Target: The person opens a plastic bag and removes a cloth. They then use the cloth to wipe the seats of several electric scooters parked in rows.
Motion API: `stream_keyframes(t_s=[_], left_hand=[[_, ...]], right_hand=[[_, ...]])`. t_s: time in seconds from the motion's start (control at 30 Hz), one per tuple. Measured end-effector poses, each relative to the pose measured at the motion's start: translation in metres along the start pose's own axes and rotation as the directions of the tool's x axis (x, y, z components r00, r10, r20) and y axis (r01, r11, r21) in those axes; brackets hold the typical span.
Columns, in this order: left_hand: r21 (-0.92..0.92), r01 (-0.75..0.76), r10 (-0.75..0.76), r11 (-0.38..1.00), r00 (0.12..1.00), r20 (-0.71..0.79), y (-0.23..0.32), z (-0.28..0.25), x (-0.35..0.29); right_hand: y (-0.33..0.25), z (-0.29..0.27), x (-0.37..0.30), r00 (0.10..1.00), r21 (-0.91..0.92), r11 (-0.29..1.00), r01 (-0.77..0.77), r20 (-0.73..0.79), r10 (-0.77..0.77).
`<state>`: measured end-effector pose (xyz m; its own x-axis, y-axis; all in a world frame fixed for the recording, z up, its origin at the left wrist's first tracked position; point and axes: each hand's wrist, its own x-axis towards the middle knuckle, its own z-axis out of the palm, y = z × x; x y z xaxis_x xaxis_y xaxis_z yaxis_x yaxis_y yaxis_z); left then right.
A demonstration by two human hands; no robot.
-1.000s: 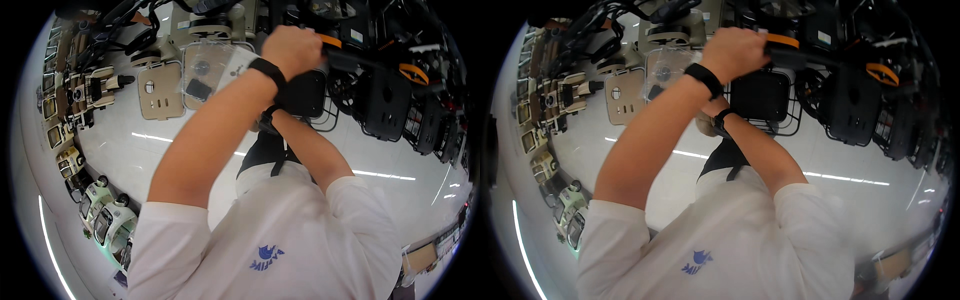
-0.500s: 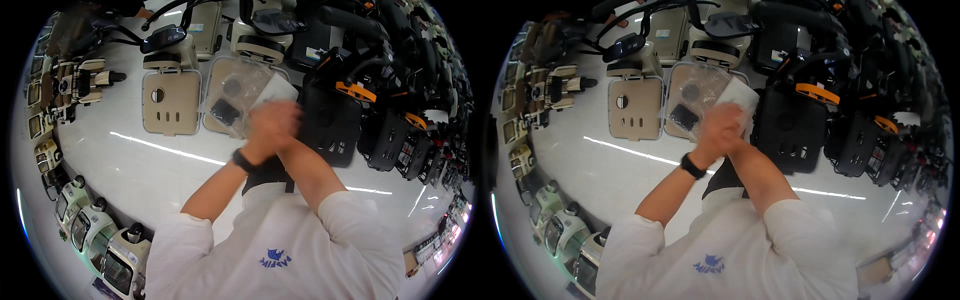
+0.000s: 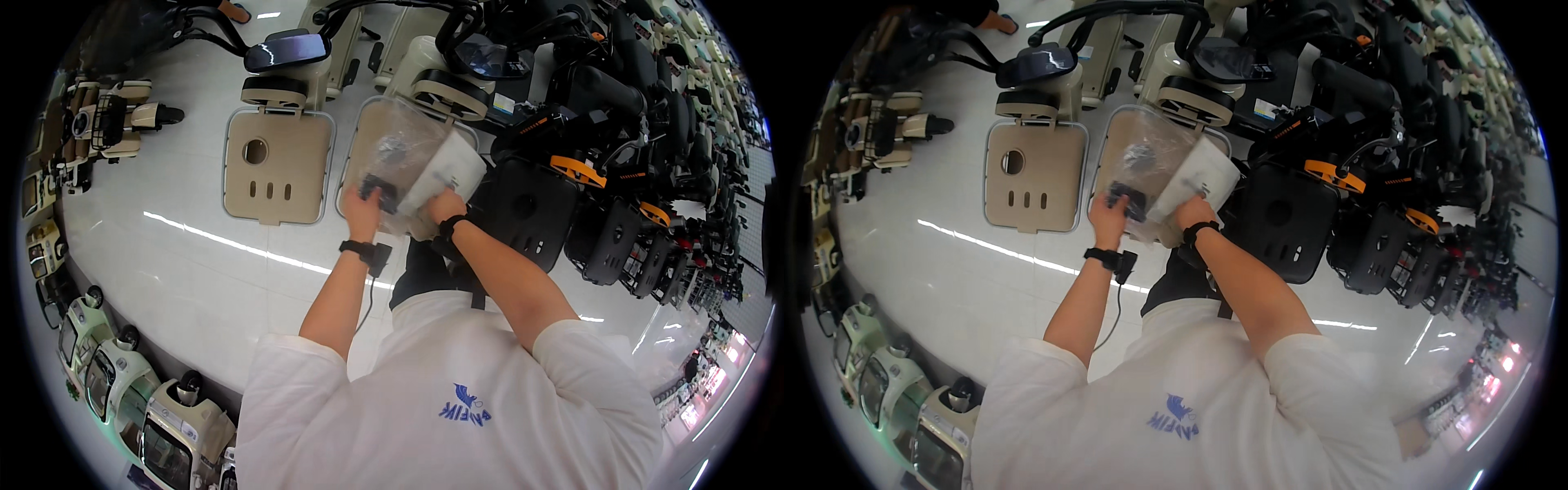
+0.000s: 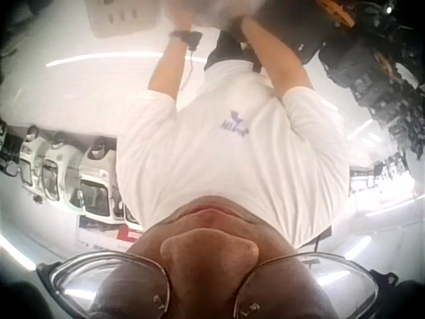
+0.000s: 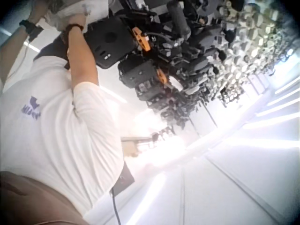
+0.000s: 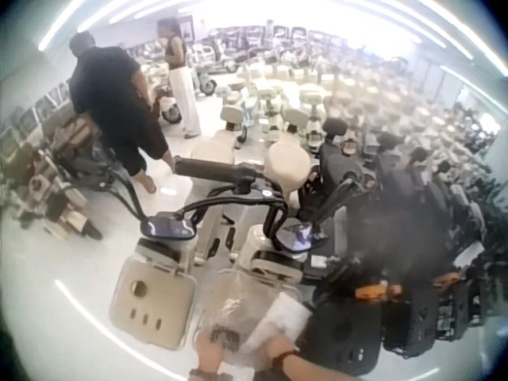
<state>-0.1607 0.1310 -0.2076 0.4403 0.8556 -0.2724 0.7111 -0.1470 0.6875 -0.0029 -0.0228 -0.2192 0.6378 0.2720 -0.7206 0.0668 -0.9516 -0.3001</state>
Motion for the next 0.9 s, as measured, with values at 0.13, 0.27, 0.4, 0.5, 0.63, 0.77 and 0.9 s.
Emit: stream_keyframes(t_s=[0.13,0.27,0.4,0.5,0.63,0.77,0.9], left_hand=[[-0.649,0.216,-0.301,0.73,0.954,-0.02,0.012,-0.091,0.008],[-0.936,0.072,-0.259,0.343,0.966,-0.02,0.029,-0.147,0.011],[-0.757,0.259,-0.176,0.6,0.966,0.191,0.022,-0.103,0.009],[-0.426,0.077,-0.058,0.901,0.997,0.058,0.006,-0.034,0.006],[0.095,-0.079,0.095,0.992,0.98,-0.175,-0.007,0.006,-0.001],[0.226,0.03,0.028,0.974,0.968,-0.249,0.009,0.006,-0.011],[0.304,0.011,0.066,0.953,0.968,-0.243,0.025,-0.001,-0.014]], right_hand=[[-0.02,0.0,-0.025,0.97,0.004,0.971,0.24,0.048,-0.24],[-0.044,0.015,-0.031,0.922,0.179,0.929,0.323,0.16,-0.352],[-0.037,0.016,-0.025,0.903,0.219,0.882,0.417,0.016,-0.43],[-0.006,-0.014,-0.022,0.938,0.247,0.915,0.319,0.053,-0.342],[0.05,-0.065,-0.036,0.945,0.247,0.918,0.31,-0.189,-0.268],[0.114,-0.11,-0.048,0.947,0.326,0.916,0.236,-0.29,-0.141],[0.179,-0.143,-0.064,0.927,0.367,0.922,0.121,-0.374,0.027]])
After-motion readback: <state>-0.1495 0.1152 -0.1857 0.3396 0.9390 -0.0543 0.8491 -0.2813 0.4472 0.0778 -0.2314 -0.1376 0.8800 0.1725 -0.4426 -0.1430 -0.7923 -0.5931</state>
